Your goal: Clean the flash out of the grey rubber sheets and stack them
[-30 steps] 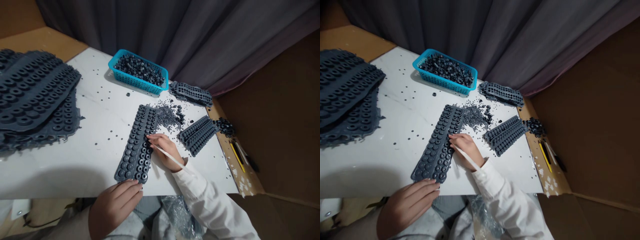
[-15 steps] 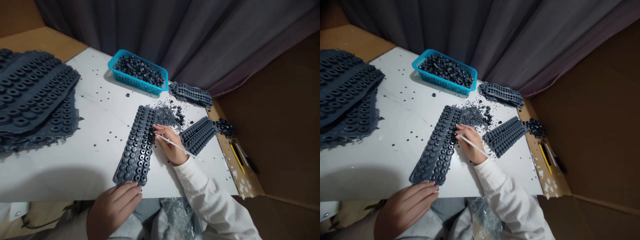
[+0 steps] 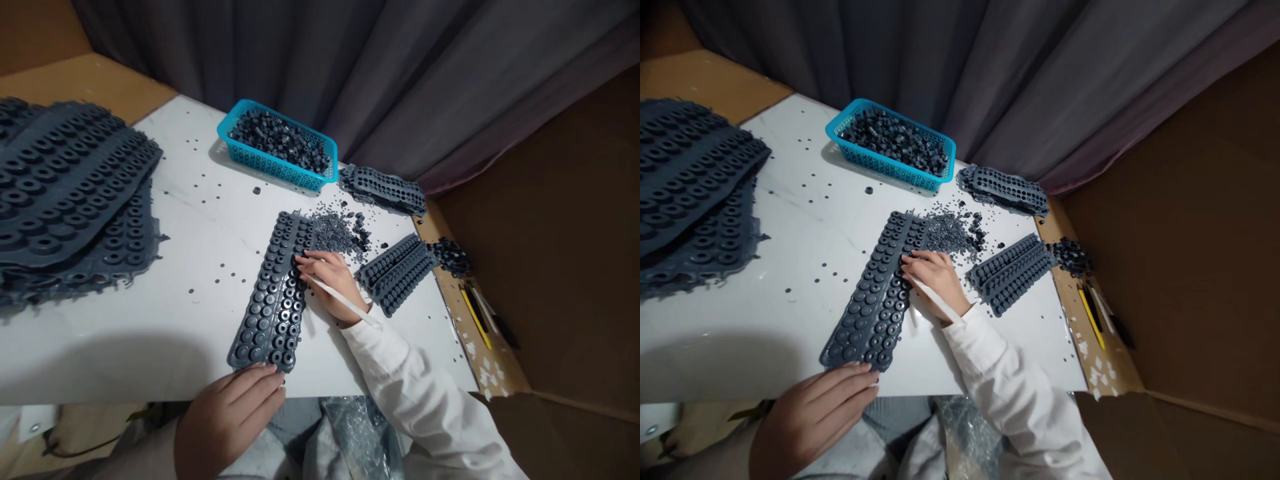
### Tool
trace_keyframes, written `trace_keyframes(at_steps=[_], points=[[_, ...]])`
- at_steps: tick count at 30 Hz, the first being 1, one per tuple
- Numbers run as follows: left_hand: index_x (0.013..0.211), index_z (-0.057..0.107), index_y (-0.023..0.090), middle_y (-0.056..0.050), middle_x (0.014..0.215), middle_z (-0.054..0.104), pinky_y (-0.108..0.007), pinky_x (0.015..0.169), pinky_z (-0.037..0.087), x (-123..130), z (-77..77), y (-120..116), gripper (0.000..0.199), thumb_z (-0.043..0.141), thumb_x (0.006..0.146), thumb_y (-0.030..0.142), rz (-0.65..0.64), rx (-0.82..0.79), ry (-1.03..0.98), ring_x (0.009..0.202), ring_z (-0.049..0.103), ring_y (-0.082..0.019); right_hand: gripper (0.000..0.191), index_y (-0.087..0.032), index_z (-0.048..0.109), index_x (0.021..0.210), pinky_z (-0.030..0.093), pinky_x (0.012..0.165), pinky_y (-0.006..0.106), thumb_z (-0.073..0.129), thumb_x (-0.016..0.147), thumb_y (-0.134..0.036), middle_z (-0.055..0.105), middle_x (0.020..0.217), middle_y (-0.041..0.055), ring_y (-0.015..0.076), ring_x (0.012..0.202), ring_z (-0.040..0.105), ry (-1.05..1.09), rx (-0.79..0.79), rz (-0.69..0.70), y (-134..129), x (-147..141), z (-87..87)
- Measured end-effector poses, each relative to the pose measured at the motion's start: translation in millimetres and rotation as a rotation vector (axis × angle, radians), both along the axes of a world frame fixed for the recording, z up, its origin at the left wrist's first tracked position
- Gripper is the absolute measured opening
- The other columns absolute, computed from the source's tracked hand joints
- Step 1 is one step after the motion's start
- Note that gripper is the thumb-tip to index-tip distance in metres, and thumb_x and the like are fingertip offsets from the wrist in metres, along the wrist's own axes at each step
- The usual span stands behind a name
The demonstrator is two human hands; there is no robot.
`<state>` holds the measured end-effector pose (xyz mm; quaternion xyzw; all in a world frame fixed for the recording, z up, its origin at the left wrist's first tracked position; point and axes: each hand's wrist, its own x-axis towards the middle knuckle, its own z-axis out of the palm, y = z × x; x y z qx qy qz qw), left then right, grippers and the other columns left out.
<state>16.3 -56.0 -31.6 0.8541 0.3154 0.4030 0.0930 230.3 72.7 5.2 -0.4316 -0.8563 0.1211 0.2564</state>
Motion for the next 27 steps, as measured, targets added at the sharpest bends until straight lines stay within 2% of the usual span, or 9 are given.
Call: trace_keyframes(at_steps=[5, 13, 27], points=[[0.088, 0.068, 0.018, 0.001, 0.093, 0.071, -0.025, 0.087, 0.044, 0, 0.6, 0, 0.033, 0.036, 0.097, 0.016, -0.001, -0.007, -0.004, 0.092, 0.061, -0.013, 0.007, -0.022, 0.059, 0.090, 0.043, 0.087, 0.040, 0.052, 0.090, -0.025, 0.071, 0.104, 0.0053, 0.0210, 0.107, 0.059, 0.026, 0.046, -0.017, -1, -2, 6.1], [0.087, 0.067, 0.016, 0.001, 0.095, 0.070, -0.026, 0.089, 0.042, 0, -0.8, -1, 0.033, 0.036, 0.097, 0.016, 0.002, -0.011, -0.018, 0.093, 0.060, -0.014, 0.007, -0.022, 0.059, 0.092, 0.043, 0.091, 0.041, 0.053, 0.090, -0.025, 0.069, 0.110, 0.0049, 0.0203, 0.110, 0.057, 0.053, -0.010, -0.015, -3, 1, -3.6], [0.087, 0.068, 0.018, 0.002, 0.093, 0.071, -0.025, 0.087, 0.043, 0, 1.6, -1, 0.035, 0.034, 0.097, 0.015, 0.005, -0.008, -0.005, 0.092, 0.061, -0.013, 0.010, -0.023, 0.060, 0.093, 0.045, 0.091, 0.041, 0.051, 0.090, -0.026, 0.070, 0.105, 0.0067, 0.0207, 0.108, 0.058, 0.085, 0.012, 0.009, -2, 0, -4.3]])
